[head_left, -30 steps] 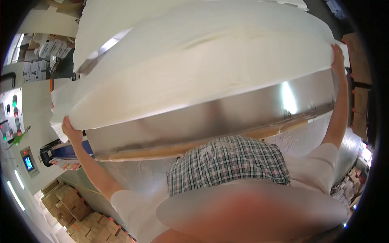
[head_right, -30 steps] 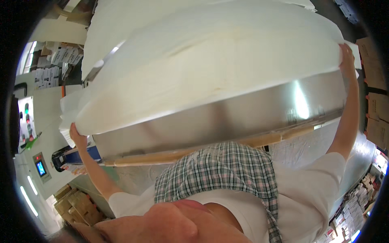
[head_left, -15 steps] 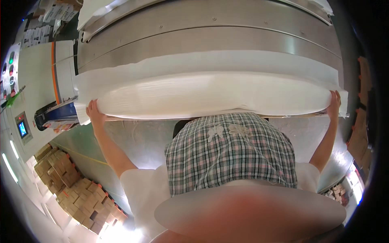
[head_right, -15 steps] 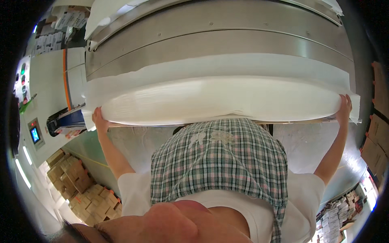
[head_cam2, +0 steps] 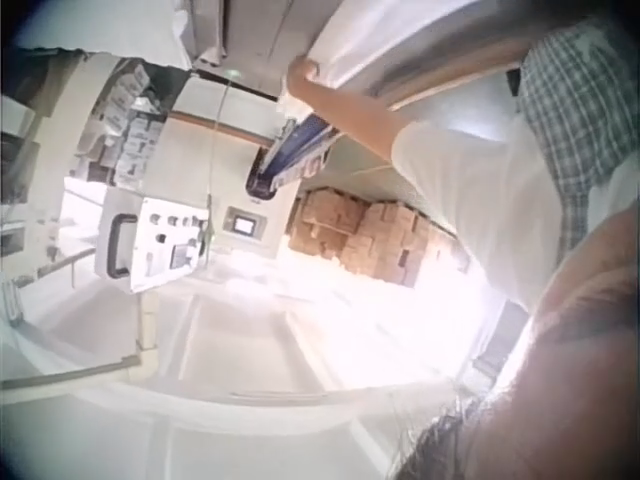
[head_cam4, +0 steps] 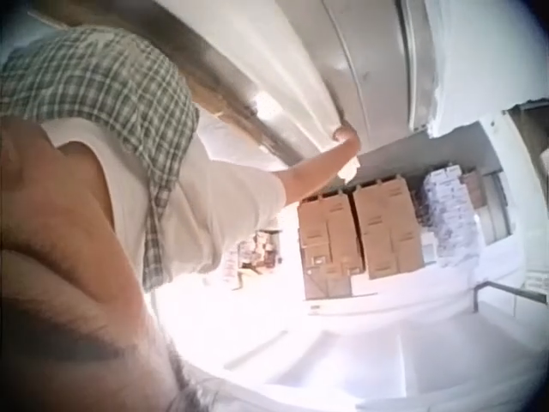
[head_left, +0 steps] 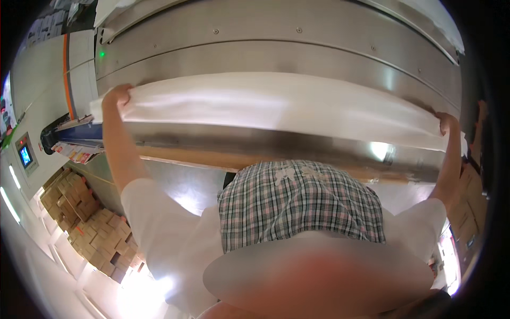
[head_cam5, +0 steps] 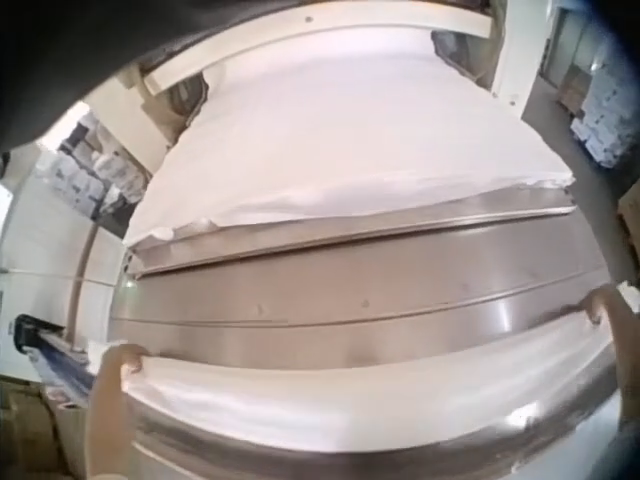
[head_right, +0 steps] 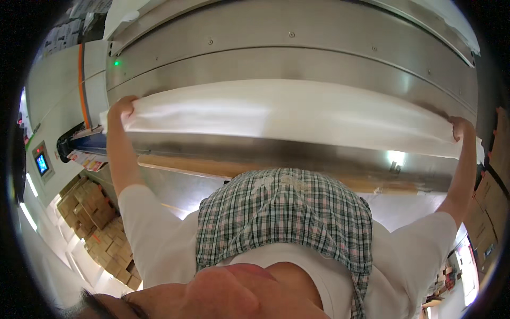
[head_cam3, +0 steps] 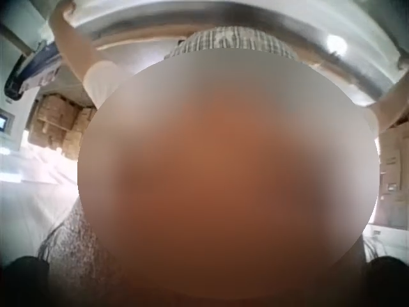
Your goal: The person is taking batches of white paper sheets from a large stack, aligning them, and placing them onto a processing machine.
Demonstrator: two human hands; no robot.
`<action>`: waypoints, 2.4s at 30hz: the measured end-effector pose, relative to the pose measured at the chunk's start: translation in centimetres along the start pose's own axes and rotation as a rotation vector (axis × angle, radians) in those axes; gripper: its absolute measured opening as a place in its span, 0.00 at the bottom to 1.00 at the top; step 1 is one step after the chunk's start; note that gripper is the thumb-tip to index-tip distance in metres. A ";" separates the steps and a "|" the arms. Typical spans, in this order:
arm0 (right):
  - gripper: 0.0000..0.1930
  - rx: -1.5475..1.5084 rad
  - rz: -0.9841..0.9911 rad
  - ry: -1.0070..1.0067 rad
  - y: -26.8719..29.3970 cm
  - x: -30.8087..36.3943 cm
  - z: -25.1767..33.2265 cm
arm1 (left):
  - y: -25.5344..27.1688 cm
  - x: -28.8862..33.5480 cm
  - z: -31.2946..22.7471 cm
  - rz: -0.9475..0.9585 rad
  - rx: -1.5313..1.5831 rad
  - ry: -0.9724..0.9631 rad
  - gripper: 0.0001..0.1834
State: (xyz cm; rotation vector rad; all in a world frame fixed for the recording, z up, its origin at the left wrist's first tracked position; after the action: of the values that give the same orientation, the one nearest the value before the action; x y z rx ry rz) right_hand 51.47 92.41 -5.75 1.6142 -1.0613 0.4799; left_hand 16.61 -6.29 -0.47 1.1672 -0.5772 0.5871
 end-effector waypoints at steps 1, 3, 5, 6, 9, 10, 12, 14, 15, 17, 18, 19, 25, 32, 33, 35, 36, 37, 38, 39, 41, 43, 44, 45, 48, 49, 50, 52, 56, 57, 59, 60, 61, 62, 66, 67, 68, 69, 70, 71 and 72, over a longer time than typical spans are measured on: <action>0.40 0.141 0.138 0.000 0.2 -1.8 0.0 | 0.2 -1.3 0.0 -0.006 0.004 0.009 0.29; 0.37 0.292 0.282 -0.003 -0.2 -3.7 -1.8 | -0.8 -3.4 -0.2 -0.133 -0.209 -0.132 0.26; 0.33 0.184 0.142 -0.012 -1.3 -3.8 -3.1 | -1.3 -2.2 -0.3 -0.133 -0.097 -0.123 0.25; 0.33 0.161 0.141 0.009 -0.5 -4.0 -2.3 | -1.2 -0.6 0.1 -0.150 0.009 -0.104 0.24; 0.29 -0.021 -0.078 0.014 -2.6 -2.0 -7.3 | -1.4 3.8 -3.3 -0.651 -0.008 -0.072 0.19; 0.29 -0.019 -0.086 0.019 -2.7 -1.6 -6.9 | -2.0 4.8 -3.5 -0.655 -0.006 -0.063 0.19; 0.23 -0.415 -0.608 -0.181 -2.4 -0.7 -5.5 | -2.7 7.5 -4.1 -1.209 0.209 -0.273 0.15; 0.19 -0.557 -0.871 0.007 -0.2 1.5 -0.9 | -3.3 12.2 -7.4 -1.256 0.592 -0.449 0.15; 0.16 -0.692 -1.117 0.196 1.5 3.4 2.1 | -3.6 14.7 -9.8 -1.219 0.680 -0.449 0.14; 0.13 -0.886 -1.029 0.196 5.6 8.2 10.6 | -5.5 18.3 -14.1 -1.176 0.820 -0.505 0.13; 0.13 -0.959 -1.028 0.274 6.5 9.7 14.3 | -6.2 19.5 -16.1 -1.177 0.828 -0.640 0.14; 0.13 -1.023 -1.026 0.350 7.3 11.3 18.1 | -7.0 20.3 -17.7 -1.160 0.812 -0.713 0.15; 0.16 -0.976 -0.930 0.947 13.3 19.7 41.1 | -9.7 22.6 -19.0 -1.166 0.608 -0.765 0.17; 0.22 -0.658 -1.216 1.253 16.5 23.5 56.9 | -11.2 20.8 -16.7 -1.175 0.477 -0.764 0.21; 0.21 -0.649 -1.311 1.213 17.0 23.6 58.8 | -11.1 20.6 -16.0 -1.176 0.484 -0.768 0.21; 0.20 -0.622 -1.399 1.172 17.5 23.0 61.0 | -11.2 20.4 -15.1 -1.186 0.460 -0.777 0.22; 0.18 -0.627 -1.427 1.095 18.0 22.5 62.2 | -11.0 20.0 -14.2 -1.189 0.463 -0.787 0.22; 0.15 -0.622 -1.448 1.025 18.6 22.5 63.5 | -11.1 19.2 -13.0 -1.191 0.473 -0.781 0.23; 0.15 -0.605 -1.446 1.020 18.9 22.6 64.1 | -11.2 18.4 -11.8 -1.193 0.485 -0.779 0.23; 0.13 -0.637 -1.461 1.000 19.2 22.8 64.1 | -11.2 17.6 -10.5 -1.195 0.502 -0.786 0.23; 0.11 -0.649 -1.463 0.993 19.6 24.7 64.5 | -11.7 16.2 -7.8 -1.227 0.487 -0.746 0.24; 0.11 -0.699 -1.532 1.089 19.1 28.4 63.7 | -12.1 14.9 -5.9 -1.276 0.488 -0.675 0.23; 0.11 -0.686 -1.529 1.087 18.6 29.0 63.7 | -12.1 14.3 -5.1 -1.324 0.466 -0.611 0.22; 0.11 -0.674 -1.496 1.096 18.1 29.2 63.8 | -12.0 13.7 -4.3 -1.323 0.476 -0.612 0.22; 0.12 -0.635 -1.456 1.050 17.1 28.2 64.5 | -11.1 11.5 -1.8 -1.207 0.357 -0.466 0.22; 0.12 -0.614 -1.441 1.013 16.9 27.7 64.7 | -10.9 10.5 -0.9 -1.226 0.334 -0.411 0.22; 0.12 -0.618 -1.443 1.010 17.0 27.5 65.2 | -10.8 9.4 0.3 -1.243 0.307 -0.346 0.21; 0.12 -0.639 -1.393 0.961 17.2 27.1 66.1 | -11.1 6.2 3.2 -1.324 0.374 -0.332 0.21; 0.12 -0.654 -1.359 0.959 18.5 27.2 67.9 | -10.8 1.9 10.3 -1.440 0.525 -0.337 0.20; 0.12 -0.673 -1.353 0.972 19.2 27.5 68.4 | -11.0 0.4 12.3 -1.441 0.522 -0.334 0.20; 0.12 -0.691 -1.345 0.994 20.0 27.6 69.3 | -12.0 -2.3 16.0 -1.551 0.417 -0.258 0.18; 0.12 -0.708 -1.323 0.996 20.2 27.5 69.6 | -11.8 -2.6 17.5 -1.547 0.419 -0.262 0.18; 0.12 -0.726 -1.301 0.995 20.3 27.5 69.9 | -11.1 -2.7 19.0 -1.404 0.689 -0.293 0.17; 0.12 -0.725 -1.298 0.988 20.4 27.5 70.1 | -10.0 -2.3 19.6 -1.241 0.950 -0.319 0.16; 0.13 -0.664 -1.244 0.979 20.6 27.5 71.0 | -5.0 2.8 17.3 -1.258 0.932 -0.360 0.15; 0.13 -0.664 -1.233 0.993 20.7 27.6 71.5 | -4.4 3.9 15.8 -1.255 0.932 -0.364 0.15; 0.13 -0.660 -1.236 0.979 20.7 27.6 71.6 | -3.8 4.6 13.6 -1.289 0.772 -0.532 0.15; 0.14 -0.647 -1.232 0.987 20.8 27.6 71.8 | -3.2 4.9 11.9 -1.319 0.607 -0.698 0.15; 0.15 -0.634 -1.231 0.994 20.8 27.5 71.9 | -2.8 4.4 10.6 -1.325 0.612 -0.714 0.15; 0.15 -0.627 -1.245 0.968 20.8 27.5 71.9 | -2.4 3.4 9.2 -1.357 0.529 -0.722 0.14; 0.15 -0.616 -1.271 0.972 20.7 27.5 71.8 | -2.3 2.6 7.9 -1.391 0.446 -0.731 0.14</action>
State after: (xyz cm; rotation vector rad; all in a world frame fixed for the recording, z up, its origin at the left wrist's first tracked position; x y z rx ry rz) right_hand 33.29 15.39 3.37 0.9729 0.5629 -0.0050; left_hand 19.18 -14.09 2.07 1.8660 -0.1015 -0.9873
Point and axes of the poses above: each hand's wrist, its own x-axis away from the middle knuckle, its own y-axis out of the back of the hand, z = x × y, the point moved 1 cm from there along -x, towards the middle knuckle, and after that the axes turned 12 degrees about -z, right-handed, at the moved point
